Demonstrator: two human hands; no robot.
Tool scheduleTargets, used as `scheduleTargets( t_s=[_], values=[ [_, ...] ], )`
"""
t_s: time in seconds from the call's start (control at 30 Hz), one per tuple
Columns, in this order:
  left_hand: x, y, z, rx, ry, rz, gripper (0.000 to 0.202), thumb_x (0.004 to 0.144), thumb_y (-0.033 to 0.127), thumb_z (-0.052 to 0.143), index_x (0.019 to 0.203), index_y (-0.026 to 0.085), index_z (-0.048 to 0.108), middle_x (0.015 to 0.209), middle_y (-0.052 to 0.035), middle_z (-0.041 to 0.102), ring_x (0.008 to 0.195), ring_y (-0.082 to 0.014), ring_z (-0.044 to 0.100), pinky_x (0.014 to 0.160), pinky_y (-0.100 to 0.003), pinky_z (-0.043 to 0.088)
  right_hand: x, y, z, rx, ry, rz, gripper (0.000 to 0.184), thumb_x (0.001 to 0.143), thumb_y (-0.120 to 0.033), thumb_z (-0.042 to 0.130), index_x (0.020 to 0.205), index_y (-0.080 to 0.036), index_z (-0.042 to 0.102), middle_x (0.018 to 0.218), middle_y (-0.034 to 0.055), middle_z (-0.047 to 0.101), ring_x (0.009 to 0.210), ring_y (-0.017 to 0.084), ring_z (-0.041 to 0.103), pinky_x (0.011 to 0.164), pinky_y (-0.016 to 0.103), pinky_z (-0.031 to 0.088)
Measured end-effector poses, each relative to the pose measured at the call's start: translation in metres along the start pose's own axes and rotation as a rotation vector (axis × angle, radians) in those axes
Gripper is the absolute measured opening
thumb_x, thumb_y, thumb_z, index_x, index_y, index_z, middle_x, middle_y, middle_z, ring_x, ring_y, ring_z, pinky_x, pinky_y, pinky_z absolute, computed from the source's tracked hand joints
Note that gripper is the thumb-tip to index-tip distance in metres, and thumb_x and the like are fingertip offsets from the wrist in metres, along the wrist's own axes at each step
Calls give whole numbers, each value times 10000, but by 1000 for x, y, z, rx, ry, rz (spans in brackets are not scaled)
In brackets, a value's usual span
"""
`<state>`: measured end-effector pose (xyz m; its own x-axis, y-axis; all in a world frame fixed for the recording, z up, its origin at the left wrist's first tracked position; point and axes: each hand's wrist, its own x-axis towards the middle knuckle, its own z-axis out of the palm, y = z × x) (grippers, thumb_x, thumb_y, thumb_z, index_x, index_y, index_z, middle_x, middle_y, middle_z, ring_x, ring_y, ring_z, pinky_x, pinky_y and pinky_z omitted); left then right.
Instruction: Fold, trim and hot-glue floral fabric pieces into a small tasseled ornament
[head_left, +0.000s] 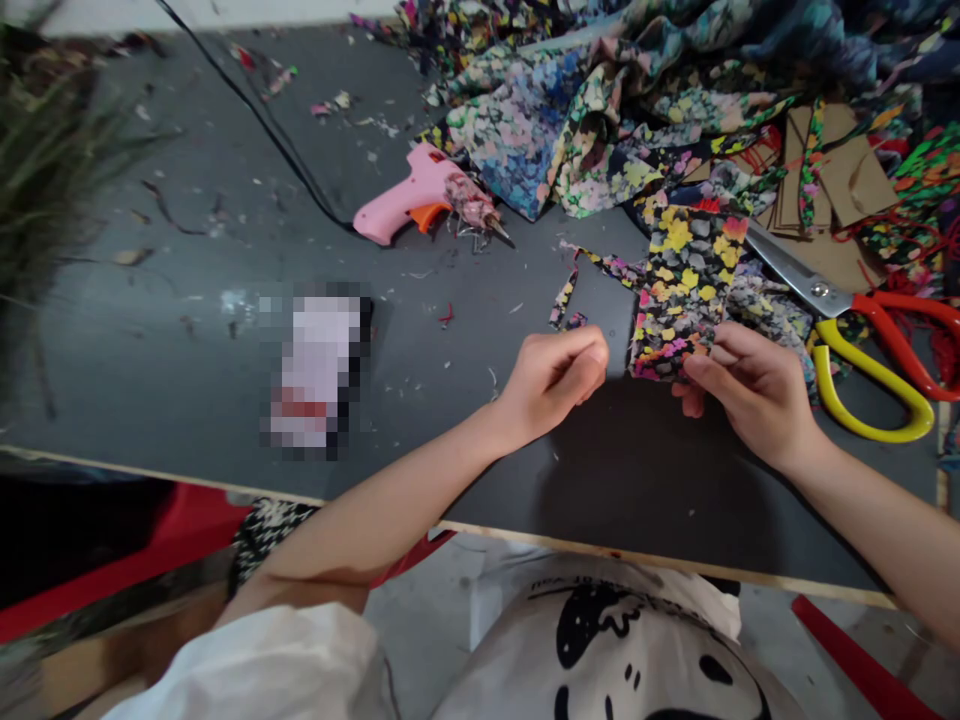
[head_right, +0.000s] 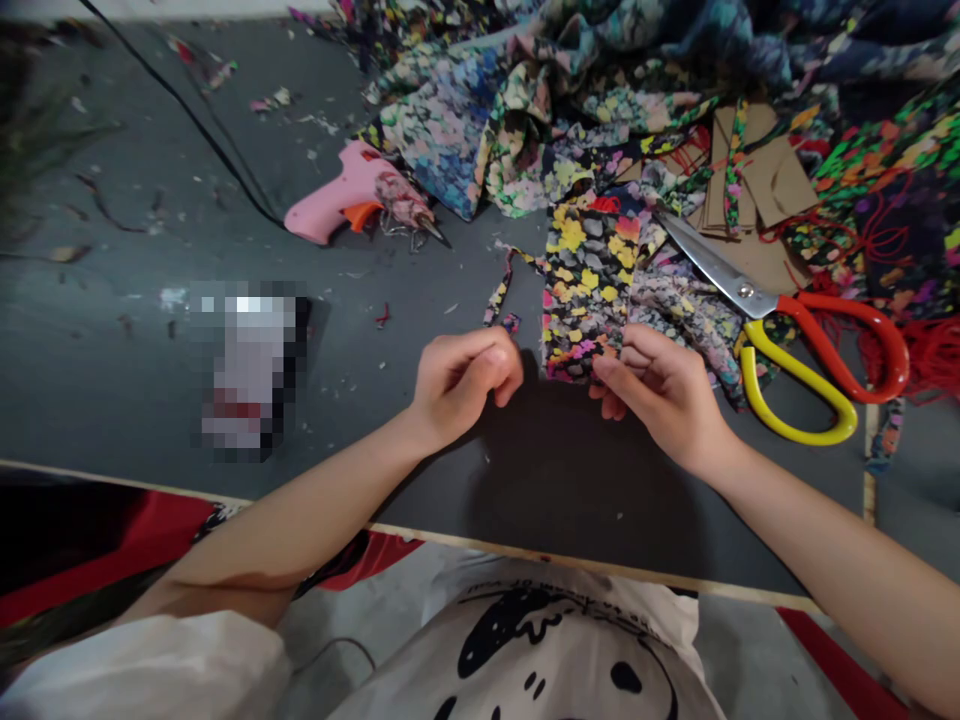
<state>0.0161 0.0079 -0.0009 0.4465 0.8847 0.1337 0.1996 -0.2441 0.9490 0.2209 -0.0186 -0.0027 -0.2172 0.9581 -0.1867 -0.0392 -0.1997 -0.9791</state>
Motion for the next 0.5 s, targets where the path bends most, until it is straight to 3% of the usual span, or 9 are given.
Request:
scheduleTargets(
  t_s=[0.2,0.5],
  values=[
    [3,5,4,18,-58,-52,114,830,250,524,755,166,515,567,38,532,409,-38,422,415,-163,329,-1,-2,1,-33,-16,5,324,834,-399,636,672,-215,424,522,-64,549,461,88,574,517,226,534],
    [5,3,5,110,-69,-6,162,784,204,529,638,179,464,506,73,416,426,-37,359,418,-150,306,-1,-4,3,-60,-39,-17,264,851,-352,622,683,-207,478,533,-59,561,477,73,576,529,196,532]
  ],
)
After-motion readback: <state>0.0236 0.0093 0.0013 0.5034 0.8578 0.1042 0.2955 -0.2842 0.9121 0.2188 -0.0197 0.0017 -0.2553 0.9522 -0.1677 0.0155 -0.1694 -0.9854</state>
